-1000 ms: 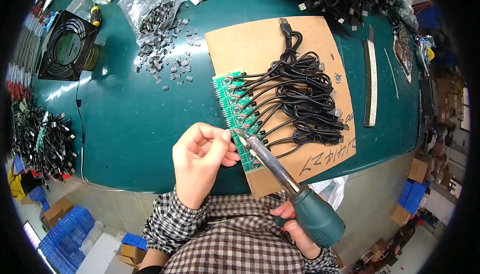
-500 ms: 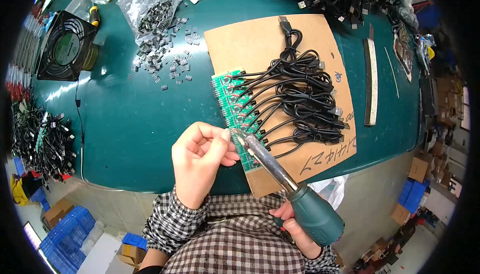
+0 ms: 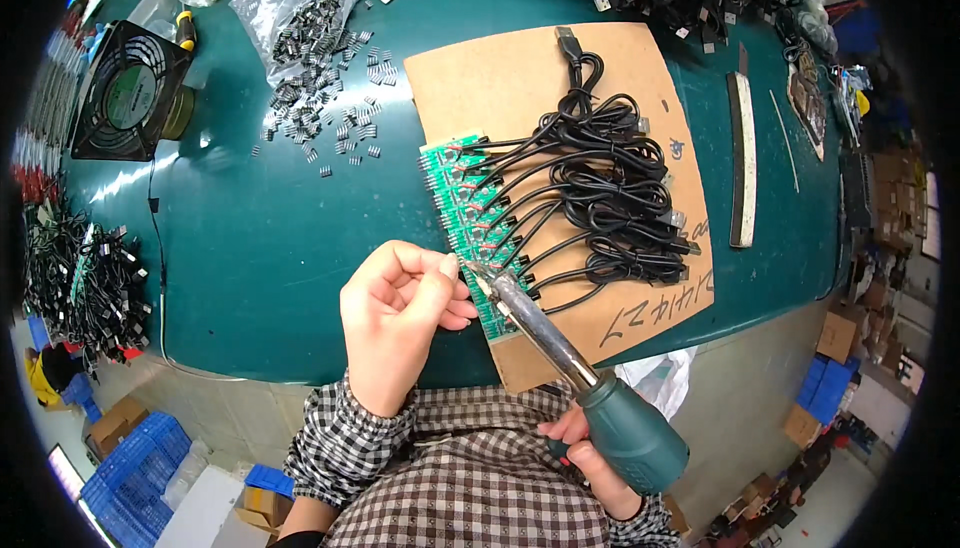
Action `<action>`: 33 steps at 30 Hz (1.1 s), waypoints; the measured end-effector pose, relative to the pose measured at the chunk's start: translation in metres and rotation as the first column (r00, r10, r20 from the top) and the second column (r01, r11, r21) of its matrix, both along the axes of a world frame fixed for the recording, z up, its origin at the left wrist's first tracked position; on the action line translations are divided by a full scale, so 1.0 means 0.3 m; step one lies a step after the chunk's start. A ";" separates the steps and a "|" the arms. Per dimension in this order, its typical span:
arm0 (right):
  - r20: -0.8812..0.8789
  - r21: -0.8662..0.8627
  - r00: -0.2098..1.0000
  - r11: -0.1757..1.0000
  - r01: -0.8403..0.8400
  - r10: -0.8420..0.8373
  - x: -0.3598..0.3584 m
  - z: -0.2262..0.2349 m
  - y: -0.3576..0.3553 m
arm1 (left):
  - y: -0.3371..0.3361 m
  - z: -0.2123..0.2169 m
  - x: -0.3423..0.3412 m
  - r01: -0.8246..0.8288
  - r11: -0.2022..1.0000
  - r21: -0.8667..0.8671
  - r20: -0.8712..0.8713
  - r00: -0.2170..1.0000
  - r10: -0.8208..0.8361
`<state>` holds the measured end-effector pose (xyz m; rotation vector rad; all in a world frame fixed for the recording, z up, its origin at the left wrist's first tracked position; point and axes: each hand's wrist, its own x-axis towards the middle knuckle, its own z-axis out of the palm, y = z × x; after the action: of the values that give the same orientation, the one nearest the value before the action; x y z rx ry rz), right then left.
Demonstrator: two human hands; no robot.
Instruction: The person solders electronic components onto circuit boards using a soldering iron, sets aside the completed board assembly, and solders components onto another circuit board.
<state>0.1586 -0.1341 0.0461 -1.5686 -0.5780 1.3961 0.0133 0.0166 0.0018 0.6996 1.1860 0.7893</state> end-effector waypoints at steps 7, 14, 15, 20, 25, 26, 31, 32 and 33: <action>0.025 0.032 1.000 0.999 0.016 -0.017 -0.015 0.020 0.026 | 0.001 0.004 0.001 -0.007 1.000 -0.014 0.010 1.000 0.007; -0.009 0.032 1.000 0.999 0.021 -0.021 -0.011 0.013 0.029 | 0.000 0.002 -0.001 -0.006 1.000 -0.005 0.002 1.000 0.006; -0.019 0.024 0.999 0.999 0.033 -0.033 -0.010 0.010 0.025 | 0.000 0.002 0.001 -0.003 1.000 0.000 0.005 1.000 0.003; -0.045 0.038 0.999 0.999 0.031 -0.030 0.000 -0.012 0.015 | -0.001 -0.001 0.000 -0.003 1.000 0.008 0.002 1.000 0.003; -0.079 0.061 0.996 0.996 0.057 -0.052 -0.003 -0.006 0.013 | 0.001 0.003 0.000 -0.003 1.000 0.003 -0.001 1.000 0.003; -0.077 0.061 0.996 0.997 0.045 -0.040 0.001 -0.011 0.002 | 0.001 0.005 0.000 -0.003 1.000 0.002 -0.001 1.000 0.003; -0.078 0.036 0.994 0.996 0.078 -0.075 -0.007 -0.001 0.001 | 0.000 0.001 0.002 -0.005 1.000 0.003 0.004 1.000 0.005; -0.079 0.029 0.994 0.997 0.077 -0.075 -0.006 -0.001 -0.004 | -0.001 0.000 0.000 -0.006 1.000 0.002 0.004 1.000 0.006; -0.080 0.021 0.994 0.997 0.077 -0.075 -0.006 -0.001 -0.007 | -0.001 0.000 -0.001 -0.001 1.000 0.011 0.001 1.000 0.001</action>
<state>0.1568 -0.1362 0.0459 -1.4937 -0.4816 1.3823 0.0130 0.0164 0.0017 0.7075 1.1819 0.7979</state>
